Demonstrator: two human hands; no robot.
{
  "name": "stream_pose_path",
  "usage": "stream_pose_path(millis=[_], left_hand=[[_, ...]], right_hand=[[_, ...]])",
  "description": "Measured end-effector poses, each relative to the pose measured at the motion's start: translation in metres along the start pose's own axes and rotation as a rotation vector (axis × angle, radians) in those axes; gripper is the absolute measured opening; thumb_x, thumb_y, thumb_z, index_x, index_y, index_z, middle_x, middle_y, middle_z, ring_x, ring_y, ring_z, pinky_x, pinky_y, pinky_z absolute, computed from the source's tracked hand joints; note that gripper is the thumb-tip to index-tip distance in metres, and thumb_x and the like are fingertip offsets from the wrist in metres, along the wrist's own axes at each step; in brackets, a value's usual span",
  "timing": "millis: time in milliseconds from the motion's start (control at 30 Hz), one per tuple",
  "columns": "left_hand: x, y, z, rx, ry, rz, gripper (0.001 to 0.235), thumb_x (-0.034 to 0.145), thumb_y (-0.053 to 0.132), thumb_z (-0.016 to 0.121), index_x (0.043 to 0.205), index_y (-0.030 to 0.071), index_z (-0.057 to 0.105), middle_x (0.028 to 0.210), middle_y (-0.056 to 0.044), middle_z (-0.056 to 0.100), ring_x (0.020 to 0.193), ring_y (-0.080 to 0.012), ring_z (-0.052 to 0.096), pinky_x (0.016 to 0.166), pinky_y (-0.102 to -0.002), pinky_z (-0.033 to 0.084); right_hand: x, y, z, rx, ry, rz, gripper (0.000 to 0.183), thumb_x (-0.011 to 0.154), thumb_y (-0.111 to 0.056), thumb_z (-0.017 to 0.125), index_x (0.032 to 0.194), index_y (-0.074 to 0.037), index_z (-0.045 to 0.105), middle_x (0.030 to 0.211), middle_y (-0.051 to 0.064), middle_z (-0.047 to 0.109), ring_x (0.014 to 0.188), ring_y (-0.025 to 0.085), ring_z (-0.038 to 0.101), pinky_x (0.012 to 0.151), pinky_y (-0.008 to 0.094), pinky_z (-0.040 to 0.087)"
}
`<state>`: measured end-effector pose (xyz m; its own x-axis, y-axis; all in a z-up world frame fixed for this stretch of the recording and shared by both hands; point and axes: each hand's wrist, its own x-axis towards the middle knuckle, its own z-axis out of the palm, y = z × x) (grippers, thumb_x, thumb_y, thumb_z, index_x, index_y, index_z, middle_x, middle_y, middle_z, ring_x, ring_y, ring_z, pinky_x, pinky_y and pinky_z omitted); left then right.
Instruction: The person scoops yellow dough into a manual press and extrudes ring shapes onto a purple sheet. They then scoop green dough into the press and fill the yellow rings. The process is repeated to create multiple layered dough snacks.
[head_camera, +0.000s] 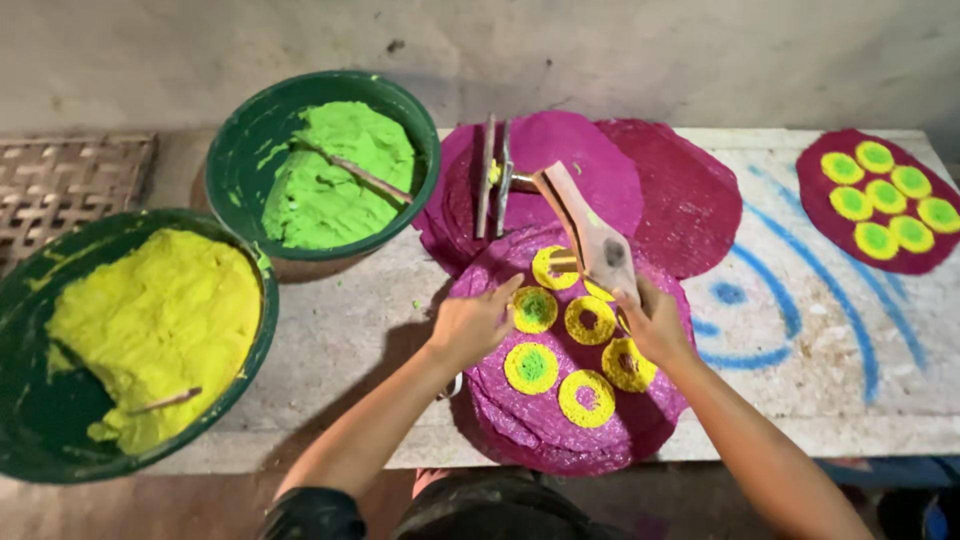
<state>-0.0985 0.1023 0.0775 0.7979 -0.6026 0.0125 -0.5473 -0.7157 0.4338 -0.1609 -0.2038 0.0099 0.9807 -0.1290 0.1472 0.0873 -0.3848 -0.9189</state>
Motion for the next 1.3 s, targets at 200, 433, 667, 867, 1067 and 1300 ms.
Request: stream_pose_path(millis=[200,433,667,867,1067,1300], left_hand=[[-0.029,0.024,-0.063,-0.298,0.225,0.335,0.037,0.078,0.027,0.078,0.108,0.014,0.062,0.093,-0.009,0.069,0.092,-0.0243,0.066,0.081,-0.04,0.056],[-0.118,0.079,-0.097,-0.581,-0.281,0.357,0.015,0.089,0.02,0.073,0.089,0.008,0.063,0.071,-0.008,0.063,0.068,-0.0204,0.061,0.061,-0.036,0.047],[-0.192,0.022,-0.215,0.104,-0.681,0.251,0.023,0.108,0.034,0.048,0.117,0.018,0.062,0.08,-0.018,0.066,0.073,-0.0395,0.069,0.064,-0.052,0.05],[-0.247,-0.167,-0.203,-0.521,-0.331,0.021,0.029,0.096,0.02,0.059,0.122,0.012,0.069,0.09,-0.015,0.069,0.082,-0.036,0.068,0.069,-0.047,0.052],[-0.273,-0.332,-0.134,-1.282,-0.595,-0.123,0.032,0.094,0.008,0.059,0.122,-0.005,0.071,0.111,-0.011,0.074,0.098,-0.0232,0.067,0.085,-0.033,0.054],[-0.22,-0.226,-0.134,-1.426,-0.337,-0.279,0.03,0.085,0.006,0.063,0.113,-0.003,0.07,0.101,-0.01,0.071,0.083,-0.0198,0.068,0.072,-0.033,0.057]], right_hand=[[-0.017,-0.131,0.007,-0.319,-0.409,-0.121,0.047,0.087,-0.039,0.069,0.117,-0.004,0.062,0.072,0.01,0.071,0.064,0.028,0.067,0.058,0.042,0.053],[0.003,-0.275,0.023,-0.442,-0.786,-1.24,0.065,0.077,-0.069,0.074,0.083,-0.006,0.06,0.066,0.01,0.056,0.057,0.031,0.059,0.049,0.044,0.043],[-0.018,-0.321,0.098,-0.031,-1.312,-0.57,0.054,0.11,-0.056,0.05,0.098,-0.004,0.063,0.088,0.014,0.063,0.084,0.035,0.067,0.07,0.044,0.051],[-0.005,-0.32,0.131,-0.119,-1.018,-0.79,0.043,0.109,-0.046,0.05,0.097,-0.006,0.062,0.086,0.01,0.062,0.079,0.03,0.067,0.067,0.041,0.051],[0.043,-0.299,0.171,-0.837,-0.314,-1.44,0.016,0.098,-0.026,0.072,0.105,-0.013,0.075,0.077,-0.002,0.056,0.066,0.015,0.056,0.056,0.037,0.043],[0.056,-0.342,0.221,-0.9,-0.052,-1.291,0.036,0.079,-0.023,0.076,0.115,-0.019,0.073,0.115,0.006,0.061,0.109,0.025,0.058,0.092,0.042,0.048]])
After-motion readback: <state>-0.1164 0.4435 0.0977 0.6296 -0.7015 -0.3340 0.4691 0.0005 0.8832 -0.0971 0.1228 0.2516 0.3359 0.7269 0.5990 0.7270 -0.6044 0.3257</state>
